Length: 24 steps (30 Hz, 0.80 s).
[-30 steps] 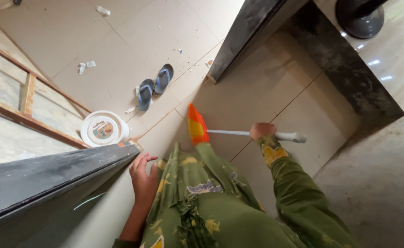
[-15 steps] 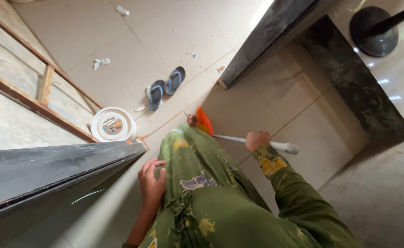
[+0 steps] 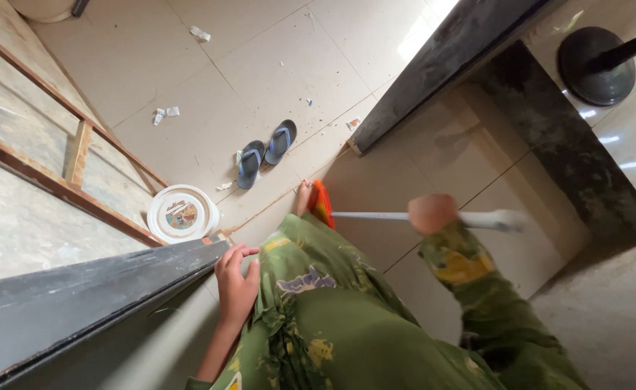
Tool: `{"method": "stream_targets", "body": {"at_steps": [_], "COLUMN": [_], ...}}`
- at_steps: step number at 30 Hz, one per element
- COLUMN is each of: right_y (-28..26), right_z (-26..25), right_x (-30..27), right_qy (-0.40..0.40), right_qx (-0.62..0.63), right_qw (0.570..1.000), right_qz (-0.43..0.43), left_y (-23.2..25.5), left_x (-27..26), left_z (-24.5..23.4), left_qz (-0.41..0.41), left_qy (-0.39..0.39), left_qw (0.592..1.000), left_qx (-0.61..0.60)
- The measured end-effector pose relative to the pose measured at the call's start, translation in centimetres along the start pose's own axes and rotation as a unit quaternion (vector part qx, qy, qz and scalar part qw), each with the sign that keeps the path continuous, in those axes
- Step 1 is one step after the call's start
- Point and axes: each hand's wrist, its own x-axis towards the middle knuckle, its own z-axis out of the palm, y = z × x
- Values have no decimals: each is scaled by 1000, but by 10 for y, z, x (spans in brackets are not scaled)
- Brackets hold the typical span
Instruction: The person sweeps the floor with a broom, moving debris through a doorway and into another room.
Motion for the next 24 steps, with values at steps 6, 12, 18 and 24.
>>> {"method": "stream_targets", "body": {"at_steps": [6, 12, 18, 24], "right_y": [67, 95, 8, -25], "right_z": [-184, -129, 160, 207], "right_x": [-117, -123, -82, -132], "right_qy": [-83, -81, -91, -259], "right_qx": [31, 99, 398, 758], "right_qw": [993, 979, 886, 581], "right_qz": [80, 159, 221, 146], "left_y": [14, 2, -17, -25], "left_x": [12, -9, -48, -54], "left_z": [5, 16, 13, 17], "left_qz": [-24, 19, -62, -22], "left_qy": [-25, -24, -17, -18], "left_qw": [999, 1000, 998, 999], "left_qx": [-3, 1, -9, 15]}}
